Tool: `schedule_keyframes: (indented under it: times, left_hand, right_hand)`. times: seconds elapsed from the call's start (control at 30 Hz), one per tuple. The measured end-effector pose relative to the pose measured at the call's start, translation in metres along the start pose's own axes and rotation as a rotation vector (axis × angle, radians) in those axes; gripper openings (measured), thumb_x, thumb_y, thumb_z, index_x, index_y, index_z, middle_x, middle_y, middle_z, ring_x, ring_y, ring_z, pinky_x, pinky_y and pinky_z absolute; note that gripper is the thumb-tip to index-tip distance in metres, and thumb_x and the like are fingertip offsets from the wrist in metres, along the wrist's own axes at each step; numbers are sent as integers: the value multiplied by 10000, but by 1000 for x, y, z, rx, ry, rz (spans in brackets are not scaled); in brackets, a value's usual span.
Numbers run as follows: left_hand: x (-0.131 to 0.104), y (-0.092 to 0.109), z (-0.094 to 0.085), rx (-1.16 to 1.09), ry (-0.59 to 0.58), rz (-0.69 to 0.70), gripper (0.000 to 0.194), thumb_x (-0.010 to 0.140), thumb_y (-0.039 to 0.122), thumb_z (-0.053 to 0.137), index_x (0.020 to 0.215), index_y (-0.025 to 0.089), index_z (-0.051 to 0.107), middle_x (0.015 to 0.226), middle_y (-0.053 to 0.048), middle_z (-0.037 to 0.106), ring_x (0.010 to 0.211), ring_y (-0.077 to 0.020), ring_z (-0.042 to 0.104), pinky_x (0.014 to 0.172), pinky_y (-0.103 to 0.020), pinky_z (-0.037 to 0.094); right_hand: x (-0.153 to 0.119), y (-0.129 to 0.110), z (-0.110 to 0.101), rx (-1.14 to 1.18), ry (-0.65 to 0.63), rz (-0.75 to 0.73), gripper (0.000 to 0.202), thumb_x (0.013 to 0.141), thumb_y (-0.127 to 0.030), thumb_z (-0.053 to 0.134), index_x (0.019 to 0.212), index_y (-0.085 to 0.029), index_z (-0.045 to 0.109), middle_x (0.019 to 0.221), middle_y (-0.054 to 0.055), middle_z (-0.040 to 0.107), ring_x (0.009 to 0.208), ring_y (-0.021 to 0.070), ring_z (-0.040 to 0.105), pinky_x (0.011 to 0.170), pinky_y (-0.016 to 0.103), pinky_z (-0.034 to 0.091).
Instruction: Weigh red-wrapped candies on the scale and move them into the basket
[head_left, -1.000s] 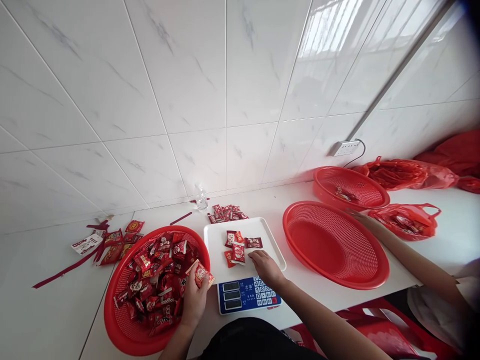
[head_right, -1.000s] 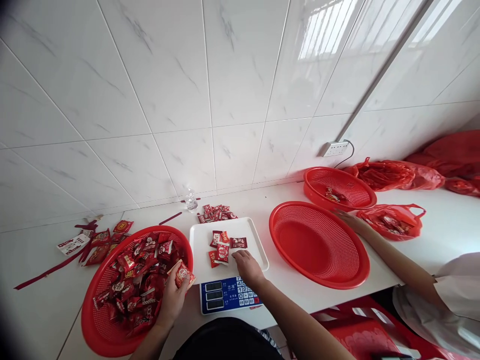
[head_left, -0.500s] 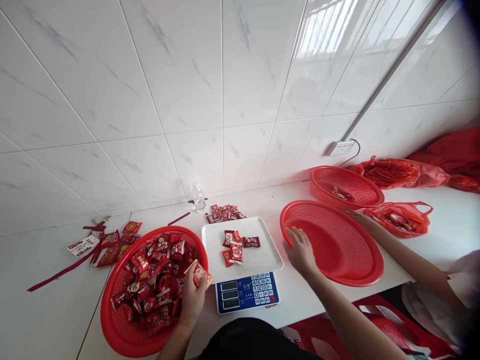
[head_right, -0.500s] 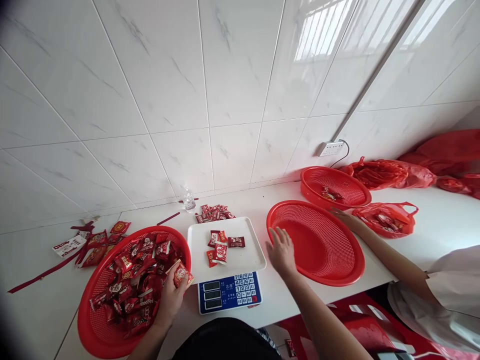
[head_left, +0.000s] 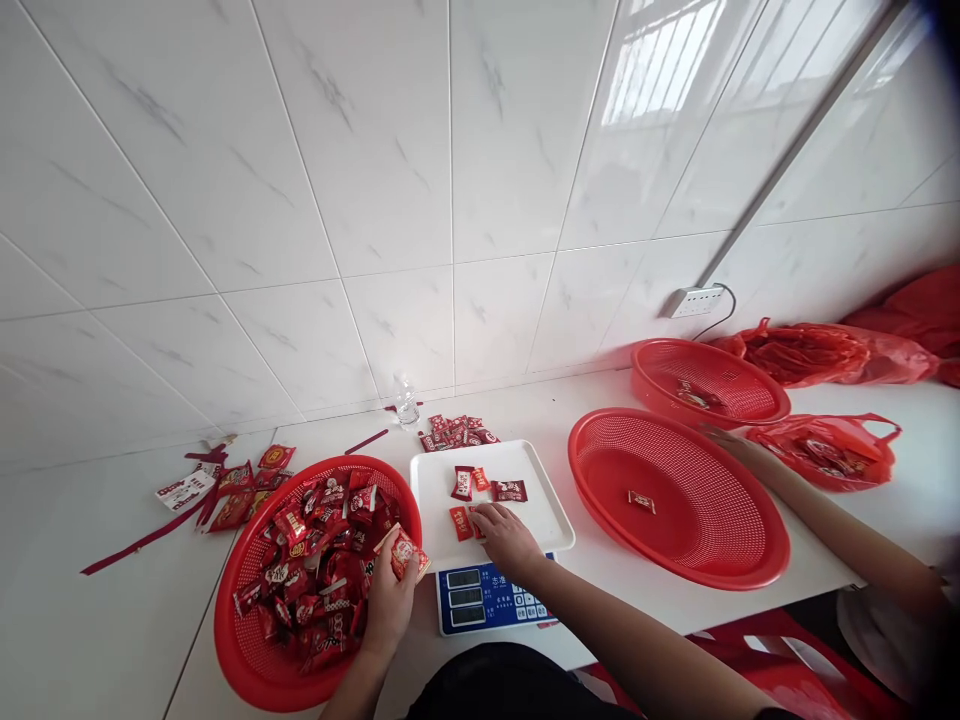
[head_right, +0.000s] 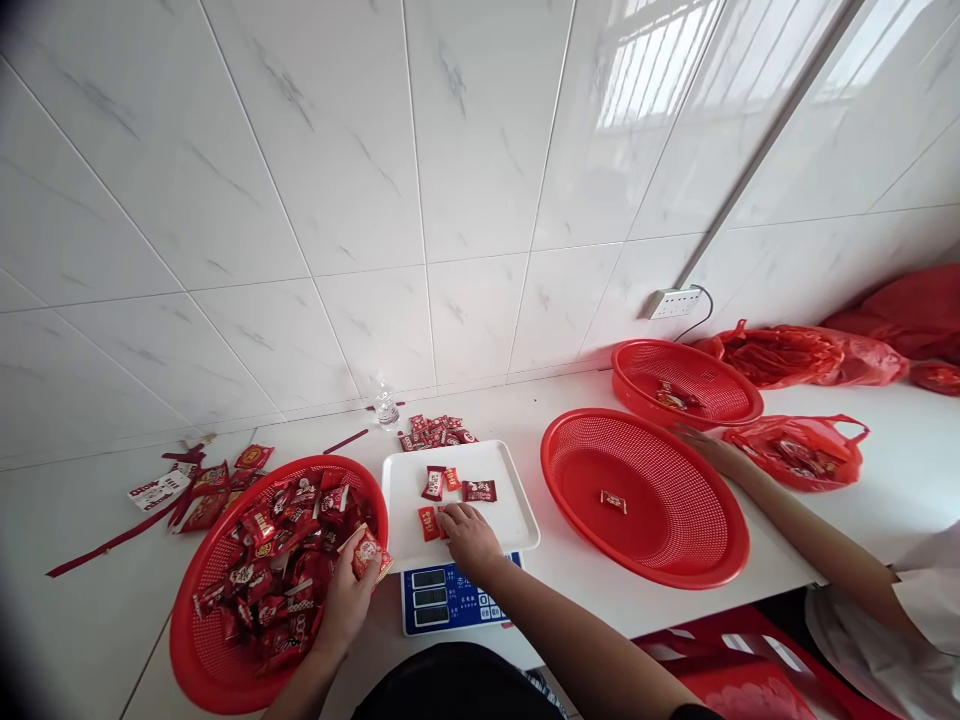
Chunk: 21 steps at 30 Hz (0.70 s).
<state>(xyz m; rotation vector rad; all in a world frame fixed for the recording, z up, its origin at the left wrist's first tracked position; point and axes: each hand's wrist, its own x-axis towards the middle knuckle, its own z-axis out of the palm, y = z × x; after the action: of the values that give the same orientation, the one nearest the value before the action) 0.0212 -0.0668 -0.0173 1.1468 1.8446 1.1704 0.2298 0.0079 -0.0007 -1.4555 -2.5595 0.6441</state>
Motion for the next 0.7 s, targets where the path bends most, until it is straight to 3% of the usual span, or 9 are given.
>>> schedule_keyframes:
  times: [0.1,0.23,0.4,0.47,0.57,0.63,0.7]
  left_hand:
    - [1,-3,0,2,-2,-9,466,741,305,546,1187,179,494,1302,-111,484,1237,-235,408,1050,-407,299]
    - [1,-4,1,22,-22,-24,476,743,311,539,1197,180,484,1312,-102,475,1250,-225,393,1054,-383,298]
    - [2,-2,1,21,-26,-33,463,737,330,540,1174,181,498,1289,-108,498,1229,-237,421,1029,-389,337]
    - [2,-2,1,28,-36,-30,463,742,339,529,1173,173,494,1291,-113,495,1224,-238,428,1028,-386,338]
    - [3,-3,2,30,-47,-34,465,755,342,505,1186,169,476,1304,-114,478,1234,-231,417,1026,-372,345]
    - [3,-5,3,28,-51,-41,466,761,343,496,1194,170,466,1308,-115,471,1242,-229,407,1025,-369,347]
    - [4,-5,3,34,-54,-48,473,761,345,496,1197,166,463,1308,-118,470,1245,-233,402,1033,-378,336]
  right_hand:
    - [-8,4,0,41,40,-22,462,774,-81,397,1199,-205,532,1243,75,546,1172,232,450,955,349,394]
    - [-21,16,-14,260,164,133,340,865,-242,349,1150,-238,534,1145,47,619,1035,208,570,864,331,454]
    - [-40,69,-50,495,462,397,356,835,-330,385,1163,-224,474,1033,50,675,944,201,624,816,332,481]
    - [-49,96,-66,441,580,504,385,825,-334,390,1185,-214,457,1050,72,668,981,219,609,835,360,472]
    - [-59,126,-79,225,610,652,452,823,-316,375,1256,-195,417,1164,115,603,1097,275,536,874,451,435]
    - [-60,131,-78,68,583,670,491,821,-303,384,1292,-166,397,1291,147,497,1216,305,418,933,495,381]
    - [-53,125,-69,-38,522,584,497,820,-295,408,1293,-143,411,1361,155,414,1290,309,304,997,497,321]
